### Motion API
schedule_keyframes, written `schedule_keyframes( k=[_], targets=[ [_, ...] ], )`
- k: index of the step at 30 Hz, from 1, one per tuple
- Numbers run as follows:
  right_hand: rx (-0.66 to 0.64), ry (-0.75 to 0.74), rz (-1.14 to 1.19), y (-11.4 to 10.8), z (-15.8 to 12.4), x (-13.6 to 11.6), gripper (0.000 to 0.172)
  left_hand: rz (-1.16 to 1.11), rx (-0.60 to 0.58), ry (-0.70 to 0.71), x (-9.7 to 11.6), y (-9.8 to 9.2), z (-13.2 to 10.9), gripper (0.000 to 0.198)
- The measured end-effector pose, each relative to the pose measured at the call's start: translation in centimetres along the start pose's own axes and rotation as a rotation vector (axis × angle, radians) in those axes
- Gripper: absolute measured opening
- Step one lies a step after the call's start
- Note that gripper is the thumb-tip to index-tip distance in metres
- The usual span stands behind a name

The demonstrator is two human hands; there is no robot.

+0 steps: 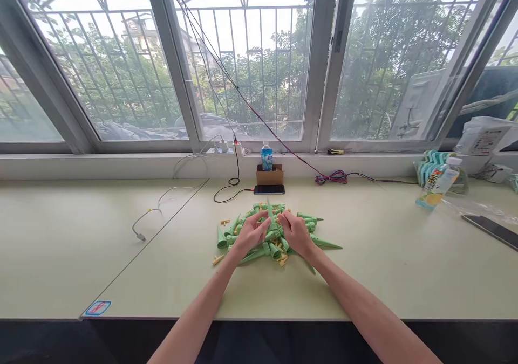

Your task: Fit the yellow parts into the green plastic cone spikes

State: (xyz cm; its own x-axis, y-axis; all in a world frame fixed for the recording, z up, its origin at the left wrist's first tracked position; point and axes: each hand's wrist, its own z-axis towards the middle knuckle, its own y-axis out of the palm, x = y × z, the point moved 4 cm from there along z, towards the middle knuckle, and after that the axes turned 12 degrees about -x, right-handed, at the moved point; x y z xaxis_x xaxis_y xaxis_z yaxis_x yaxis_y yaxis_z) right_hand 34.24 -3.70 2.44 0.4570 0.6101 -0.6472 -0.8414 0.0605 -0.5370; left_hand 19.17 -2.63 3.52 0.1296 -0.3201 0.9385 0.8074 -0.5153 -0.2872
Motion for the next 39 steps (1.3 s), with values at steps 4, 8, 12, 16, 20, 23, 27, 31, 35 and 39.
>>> schedule_keyframes(
  k=[4,8,12,16,20,23,27,31,35,39],
  targets=[
    [0.006,0.032,-0.051,0.0,0.1,0.2,0.037,0.018,-0.009,0.060,0.3,0.2,0.0,0.047],
    [0.011,0.072,-0.075,0.2,0.1,0.7,0.038,0.158,0.051,0.147,0.2,0.2,0.2,0.042],
    [0.039,0.078,-0.054,0.3,0.0,1.0,0.039,0.294,0.129,0.173,0.0,0.1,0.3,0.035],
    [0.076,0.062,-0.039,0.2,0.0,0.7,0.039,0.301,0.191,0.145,0.0,-0.1,0.3,0.035],
    [0.124,0.049,-0.038,-0.3,0.0,0.2,0.039,0.230,0.224,0.083,-0.3,-0.5,0.4,0.038],
    [0.102,0.012,-0.030,-0.3,-0.1,-0.2,0.036,0.183,0.137,0.002,-0.6,-0.2,0.6,0.064],
    [0.039,-0.039,-0.013,-0.1,-0.1,-0.8,0.035,0.111,0.063,-0.069,-0.8,0.0,0.6,0.076],
    [0.014,-0.069,-0.002,-0.1,-0.1,-1.1,0.034,0.098,0.049,-0.103,-0.8,-0.2,0.5,0.076],
    [0.012,-0.073,0.005,-0.2,-0.1,-1.0,0.034,0.087,0.026,-0.113,-0.8,-0.3,0.5,0.071],
    [0.020,-0.069,0.013,-0.2,-0.1,-0.7,0.034,0.078,0.008,-0.130,-0.8,-0.2,0.4,0.065]
  ],
)
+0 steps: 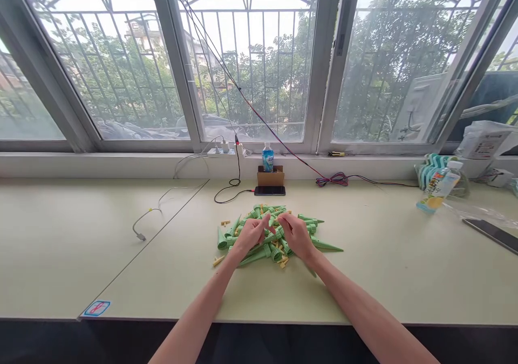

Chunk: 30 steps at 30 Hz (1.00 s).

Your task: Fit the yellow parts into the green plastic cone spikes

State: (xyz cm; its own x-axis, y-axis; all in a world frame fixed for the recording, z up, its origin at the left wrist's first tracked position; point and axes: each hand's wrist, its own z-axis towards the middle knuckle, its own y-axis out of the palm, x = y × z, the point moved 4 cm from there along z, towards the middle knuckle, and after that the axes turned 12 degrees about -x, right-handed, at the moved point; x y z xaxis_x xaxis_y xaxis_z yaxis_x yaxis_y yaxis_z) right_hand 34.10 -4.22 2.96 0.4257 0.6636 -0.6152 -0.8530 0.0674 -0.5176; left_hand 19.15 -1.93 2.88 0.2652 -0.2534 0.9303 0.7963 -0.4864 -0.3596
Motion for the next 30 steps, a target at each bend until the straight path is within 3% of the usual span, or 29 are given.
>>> schedule_keyframes(
  k=[8,15,23,30],
  targets=[
    [0.022,0.064,-0.012,-0.1,0.0,0.5,0.036,0.001,-0.017,0.100,0.9,0.3,-0.3,0.044],
    [0.029,0.068,-0.046,0.0,0.0,0.6,0.040,0.006,0.043,0.164,1.7,0.3,-0.7,0.049],
    [0.050,0.100,-0.048,0.1,0.0,0.8,0.042,0.074,0.086,0.278,0.8,0.3,-0.2,0.030],
    [0.059,0.092,-0.018,0.1,-0.1,0.5,0.039,0.117,0.121,0.259,0.7,0.2,-0.2,0.031]
  ],
)
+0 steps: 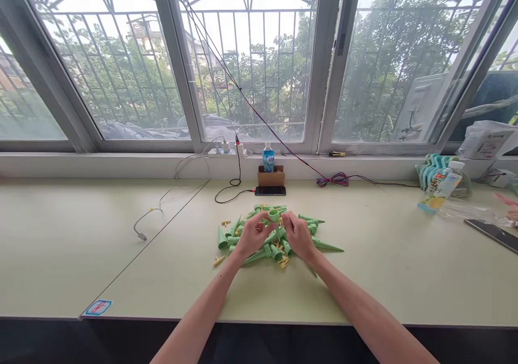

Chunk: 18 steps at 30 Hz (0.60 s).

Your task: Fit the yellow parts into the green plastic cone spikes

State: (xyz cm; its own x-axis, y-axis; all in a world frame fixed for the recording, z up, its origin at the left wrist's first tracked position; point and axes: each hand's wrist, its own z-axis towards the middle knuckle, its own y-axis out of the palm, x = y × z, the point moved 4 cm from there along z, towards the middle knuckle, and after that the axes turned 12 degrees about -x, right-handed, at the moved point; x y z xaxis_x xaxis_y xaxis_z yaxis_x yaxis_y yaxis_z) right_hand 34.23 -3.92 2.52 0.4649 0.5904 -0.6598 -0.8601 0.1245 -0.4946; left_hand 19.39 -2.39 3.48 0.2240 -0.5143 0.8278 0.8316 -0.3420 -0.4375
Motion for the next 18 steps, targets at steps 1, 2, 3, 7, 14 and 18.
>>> schedule_keyframes(
  k=[1,2,3,7,14,18],
  targets=[
    [0.001,-0.008,0.004,0.0,0.0,-0.1,0.039,-0.004,0.016,-0.007,0.0,-0.1,0.0,0.030],
    [0.003,-0.016,0.007,-0.1,-0.1,-0.3,0.038,-0.009,0.030,-0.010,-0.1,-0.1,0.0,0.029],
    [0.008,-0.023,0.010,-0.1,-0.1,-0.4,0.037,-0.017,0.037,-0.010,-0.1,-0.2,0.0,0.029],
    [0.061,-0.043,0.019,-0.5,-0.2,-0.8,0.034,-0.066,-0.002,-0.025,-0.1,-0.1,0.1,0.037],
    [0.069,-0.093,0.014,-0.6,-0.2,-1.1,0.031,-0.267,-0.129,-0.191,0.1,0.4,0.0,0.069],
    [0.002,-0.147,0.031,-0.2,-0.2,-1.4,0.030,-0.334,-0.171,-0.274,0.2,0.5,-0.2,0.076]
  ],
)
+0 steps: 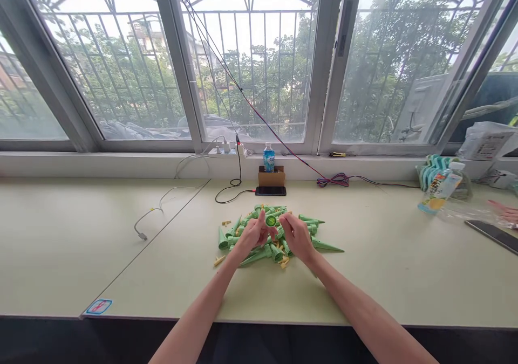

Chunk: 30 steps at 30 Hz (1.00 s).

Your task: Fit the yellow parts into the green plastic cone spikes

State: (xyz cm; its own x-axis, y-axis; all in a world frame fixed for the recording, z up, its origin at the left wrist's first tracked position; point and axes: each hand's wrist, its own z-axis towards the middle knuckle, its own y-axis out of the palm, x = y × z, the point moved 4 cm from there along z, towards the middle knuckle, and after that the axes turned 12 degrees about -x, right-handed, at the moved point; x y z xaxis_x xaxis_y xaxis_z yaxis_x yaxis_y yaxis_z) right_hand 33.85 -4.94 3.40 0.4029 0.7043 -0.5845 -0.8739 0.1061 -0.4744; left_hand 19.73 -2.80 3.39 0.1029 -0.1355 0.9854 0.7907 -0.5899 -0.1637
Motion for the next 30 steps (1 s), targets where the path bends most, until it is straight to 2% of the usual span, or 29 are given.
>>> schedule_keyframes(
  k=[6,17,25,30],
  targets=[
    [-0.033,-0.018,0.018,0.0,0.1,-0.1,0.031,-0.011,-0.018,-0.013,-0.3,-0.2,0.2,0.070],
    [-0.031,0.056,0.008,-0.2,0.2,0.4,0.035,0.023,-0.012,0.022,-0.8,-0.4,0.2,0.059],
    [-0.066,0.074,0.050,0.0,0.1,0.8,0.035,0.078,0.021,0.106,0.3,-0.4,-0.2,0.040],
    [-0.070,0.085,0.010,0.1,0.2,1.1,0.037,0.115,0.038,0.176,0.9,-0.3,-0.4,0.039]
  ],
)
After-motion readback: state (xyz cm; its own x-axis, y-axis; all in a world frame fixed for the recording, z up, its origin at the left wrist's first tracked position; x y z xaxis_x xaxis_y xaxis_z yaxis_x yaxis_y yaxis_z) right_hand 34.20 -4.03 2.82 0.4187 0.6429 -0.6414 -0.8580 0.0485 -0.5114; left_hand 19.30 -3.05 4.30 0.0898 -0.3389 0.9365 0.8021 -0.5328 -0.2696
